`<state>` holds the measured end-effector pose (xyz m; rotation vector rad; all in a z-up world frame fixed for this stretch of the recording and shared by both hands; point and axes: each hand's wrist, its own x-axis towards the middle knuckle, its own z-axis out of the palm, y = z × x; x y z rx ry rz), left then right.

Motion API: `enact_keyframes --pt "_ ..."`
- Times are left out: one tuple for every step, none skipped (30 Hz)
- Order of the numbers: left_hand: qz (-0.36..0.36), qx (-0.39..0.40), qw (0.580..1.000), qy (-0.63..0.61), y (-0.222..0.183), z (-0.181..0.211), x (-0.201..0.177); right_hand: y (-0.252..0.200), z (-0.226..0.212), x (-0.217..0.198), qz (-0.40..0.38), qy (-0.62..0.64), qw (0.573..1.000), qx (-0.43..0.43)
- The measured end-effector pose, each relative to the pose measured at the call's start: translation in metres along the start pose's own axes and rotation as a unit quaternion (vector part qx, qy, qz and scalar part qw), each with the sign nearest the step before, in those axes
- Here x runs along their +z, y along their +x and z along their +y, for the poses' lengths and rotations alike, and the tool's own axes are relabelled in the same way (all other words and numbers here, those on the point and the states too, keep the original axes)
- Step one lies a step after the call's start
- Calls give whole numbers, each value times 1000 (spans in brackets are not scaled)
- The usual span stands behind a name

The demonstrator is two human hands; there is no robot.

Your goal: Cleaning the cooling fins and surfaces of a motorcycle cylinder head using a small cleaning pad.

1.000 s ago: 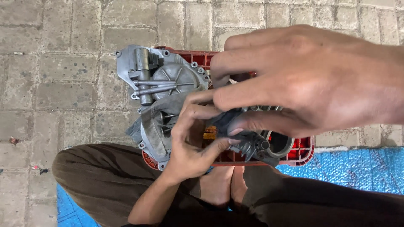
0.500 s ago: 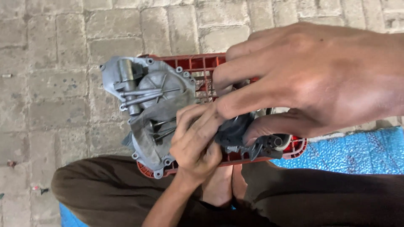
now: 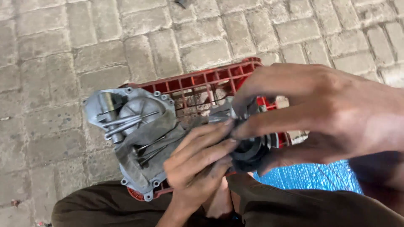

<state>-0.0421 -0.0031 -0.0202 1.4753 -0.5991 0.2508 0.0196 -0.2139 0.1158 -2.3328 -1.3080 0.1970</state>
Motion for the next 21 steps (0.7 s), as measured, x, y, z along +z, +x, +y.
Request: enact_keyframes --pt "-7 -4 1000 -5 -7 -7 8 -8 3 4 3 3 1000 8" --pt "53 24 998 -9 -14 -14 16 -14 7 8 19 26 999 15" --pt "113 50 992 -14 -21 -21 22 -19 10 11 35 49 998 21" --pt "113 49 992 -11 -19 -16 23 -22 8 13 36 52 998 19" --pt "111 60 991 41 -17 -12 23 -24 6 14 41 45 998 21" --pt "111 70 987 93 -16 -8 24 -25 4 16 44 39 998 22" --pt "112 67 987 96 -22 -6 26 -24 2 16 44 43 998 20" --pt "105 51 988 104 -27 -6 28 -23 -1 16 52 28 998 6" --pt "99 34 988 112 -32 -5 29 -21 -4 15 60 13 998 -8" --pt "101 36 988 113 -33 -5 29 -23 -4 15 60 12 998 -11" --pt "112 27 989 94 -35 -6 28 -24 -4 15 51 9 999 4" --pt "124 16 989 76 -37 -5 27 -25 -5 15 40 7 999 18" --pt "128 16 989 78 -40 -10 19 -28 -4 18 38 6 999 14" --pt "133 4 988 74 -45 -14 10 -32 -5 22 41 -36 998 33" --pt "138 -8 988 70 -50 -17 1 -36 -5 26 44 -79 995 51" --pt "139 -11 988 71 -50 -18 0 -36 -5 28 43 -76 995 51" --pt "203 -52 976 56 -51 -19 -1 -36 -6 31 44 -94 992 68" --pt "266 -92 959 40 -51 -21 -2 -36 -6 32 46 -114 989 86" --pt "268 -92 958 41 -53 -20 -6 -34 -7 34 46 -113 989 85" --pt "271 -106 956 48 -54 -21 -9 -33 -7 34 41 -98 991 84" --pt "275 -119 953 55 -55 -21 -13 -31 -7 34 37 -83 992 83"
